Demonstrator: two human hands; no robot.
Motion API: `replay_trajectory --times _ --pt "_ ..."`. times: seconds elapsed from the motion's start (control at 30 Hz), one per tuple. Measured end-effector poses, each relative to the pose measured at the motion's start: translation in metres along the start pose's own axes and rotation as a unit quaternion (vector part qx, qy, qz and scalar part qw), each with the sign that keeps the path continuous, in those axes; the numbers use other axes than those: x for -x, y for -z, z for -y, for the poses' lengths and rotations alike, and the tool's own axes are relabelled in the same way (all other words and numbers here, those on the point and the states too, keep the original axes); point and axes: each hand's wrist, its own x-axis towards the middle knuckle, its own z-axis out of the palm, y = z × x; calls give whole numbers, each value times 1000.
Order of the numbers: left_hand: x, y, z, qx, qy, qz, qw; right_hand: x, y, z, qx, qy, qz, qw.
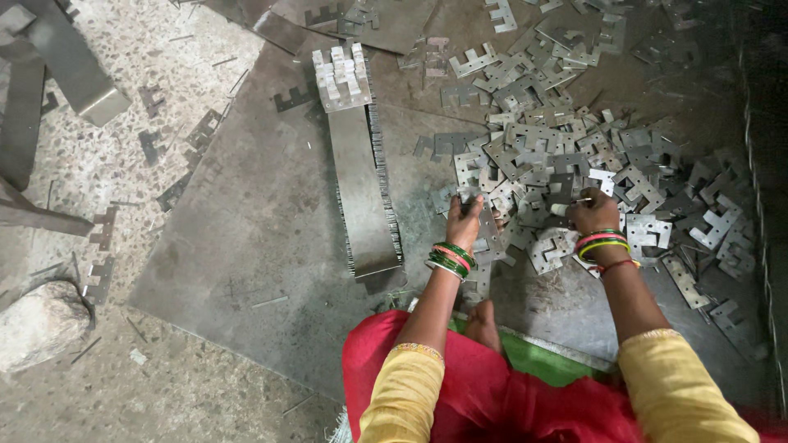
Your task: The person sorts and stacks E-shaped metal components on a floor workspace by hand, arranging them into a long vertical column.
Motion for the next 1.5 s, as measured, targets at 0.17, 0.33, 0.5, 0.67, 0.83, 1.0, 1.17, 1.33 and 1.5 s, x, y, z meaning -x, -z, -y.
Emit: replay_trajectory --times 0.17,0.33,0.5,0.67,0.83,1.0,1.17,1.33,1.5 --pt "7 -9 -26 -171 24 -61 983 50 14 39 -174 67 223 957" --pt "42 -44 -89 72 190 26 979 61 -29 20 379 471 -31 796" --pt "41 -40 -104 164 175 6 971 42 -32 -2 355 470 -40 807" --pt "29 -33 -95 164 141 -4 976 6 -5 26 150 318 41 935" --pt "24 -25 -81 104 125 -9 987 38 11 67 -298 38 310 902" --pt "28 -26 -84 181 184 86 962 61 -28 95 -76 268 198 940" --pt "34 -21 -122 196 110 31 974 85 -84 79 335 480 121 802" --pt "45 -15 -148 279 119 -25 953 101 -78 63 455 508 163 713" --pt "23 3 -109 225 99 8 969 107 -30 52 461 395 151 780"
